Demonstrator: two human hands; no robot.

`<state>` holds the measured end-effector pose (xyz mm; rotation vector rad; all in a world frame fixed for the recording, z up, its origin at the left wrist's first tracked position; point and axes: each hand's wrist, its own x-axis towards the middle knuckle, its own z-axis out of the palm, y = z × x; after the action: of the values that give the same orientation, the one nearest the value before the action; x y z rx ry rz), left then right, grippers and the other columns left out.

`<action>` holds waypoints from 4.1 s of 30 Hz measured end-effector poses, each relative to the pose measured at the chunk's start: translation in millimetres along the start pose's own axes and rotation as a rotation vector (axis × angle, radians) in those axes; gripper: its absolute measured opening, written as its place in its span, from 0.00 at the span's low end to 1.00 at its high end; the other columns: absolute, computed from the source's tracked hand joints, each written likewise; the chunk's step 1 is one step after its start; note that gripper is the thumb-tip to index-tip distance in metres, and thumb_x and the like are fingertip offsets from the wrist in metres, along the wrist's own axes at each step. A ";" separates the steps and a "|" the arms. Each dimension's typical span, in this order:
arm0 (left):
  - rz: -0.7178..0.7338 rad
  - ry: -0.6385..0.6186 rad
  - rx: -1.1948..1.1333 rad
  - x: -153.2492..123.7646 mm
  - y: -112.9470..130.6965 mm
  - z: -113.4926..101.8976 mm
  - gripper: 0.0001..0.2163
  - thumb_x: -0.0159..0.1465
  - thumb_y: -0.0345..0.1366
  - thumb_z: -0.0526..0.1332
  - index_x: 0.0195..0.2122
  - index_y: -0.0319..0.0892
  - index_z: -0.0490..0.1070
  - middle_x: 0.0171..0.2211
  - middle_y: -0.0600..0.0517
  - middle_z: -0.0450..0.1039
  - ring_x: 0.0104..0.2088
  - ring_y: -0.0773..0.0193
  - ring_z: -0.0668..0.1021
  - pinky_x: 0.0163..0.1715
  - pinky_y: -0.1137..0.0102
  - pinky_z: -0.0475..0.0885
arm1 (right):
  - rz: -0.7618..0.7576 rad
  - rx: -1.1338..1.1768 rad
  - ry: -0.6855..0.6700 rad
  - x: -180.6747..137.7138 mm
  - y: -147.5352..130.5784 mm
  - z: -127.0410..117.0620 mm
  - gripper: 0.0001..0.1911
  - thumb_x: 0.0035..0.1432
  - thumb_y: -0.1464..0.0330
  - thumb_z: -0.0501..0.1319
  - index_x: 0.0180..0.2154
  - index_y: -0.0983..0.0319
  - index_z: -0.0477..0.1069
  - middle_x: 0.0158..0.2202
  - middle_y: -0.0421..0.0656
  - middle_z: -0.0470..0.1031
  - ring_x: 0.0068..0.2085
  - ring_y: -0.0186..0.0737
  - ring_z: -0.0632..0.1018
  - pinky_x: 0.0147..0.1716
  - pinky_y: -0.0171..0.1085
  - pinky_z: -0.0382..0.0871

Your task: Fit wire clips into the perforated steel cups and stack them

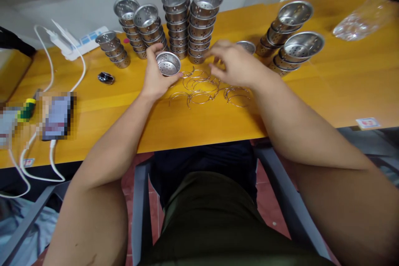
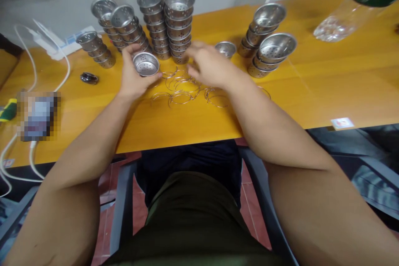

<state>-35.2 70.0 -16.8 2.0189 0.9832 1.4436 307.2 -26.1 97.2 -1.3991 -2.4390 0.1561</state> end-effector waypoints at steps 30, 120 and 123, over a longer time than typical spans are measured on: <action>0.230 -0.062 -0.076 -5.6 2.7 14.8 0.63 0.54 0.78 0.91 0.80 0.65 0.59 0.75 0.41 0.73 0.75 0.32 0.83 0.79 0.32 0.82 | 0.099 0.370 0.247 8.5 12.7 12.8 0.25 0.84 0.36 0.62 0.61 0.45 0.83 0.51 0.51 0.93 0.50 0.64 0.87 0.53 0.61 0.83; 0.199 -0.379 -0.076 -22.8 44.1 19.0 0.51 0.67 0.84 0.81 0.77 0.54 0.75 0.66 0.44 0.88 0.62 0.42 0.92 0.66 0.40 0.94 | -0.237 1.168 -0.015 16.0 -12.9 43.3 0.38 0.60 0.32 0.92 0.43 0.54 0.83 0.28 0.36 0.78 0.27 0.38 0.76 0.26 0.37 0.71; 0.229 -0.366 -0.037 -22.8 41.1 19.6 0.49 0.72 0.83 0.78 0.79 0.53 0.73 0.68 0.42 0.87 0.65 0.40 0.91 0.69 0.39 0.92 | -0.216 1.157 0.006 18.5 -12.0 47.3 0.38 0.62 0.31 0.91 0.42 0.54 0.82 0.28 0.36 0.78 0.27 0.39 0.76 0.26 0.38 0.73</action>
<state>-9.5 26.9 -7.6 2.3169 0.5837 1.1266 273.0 -13.3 59.7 -0.5850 -1.8389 1.2435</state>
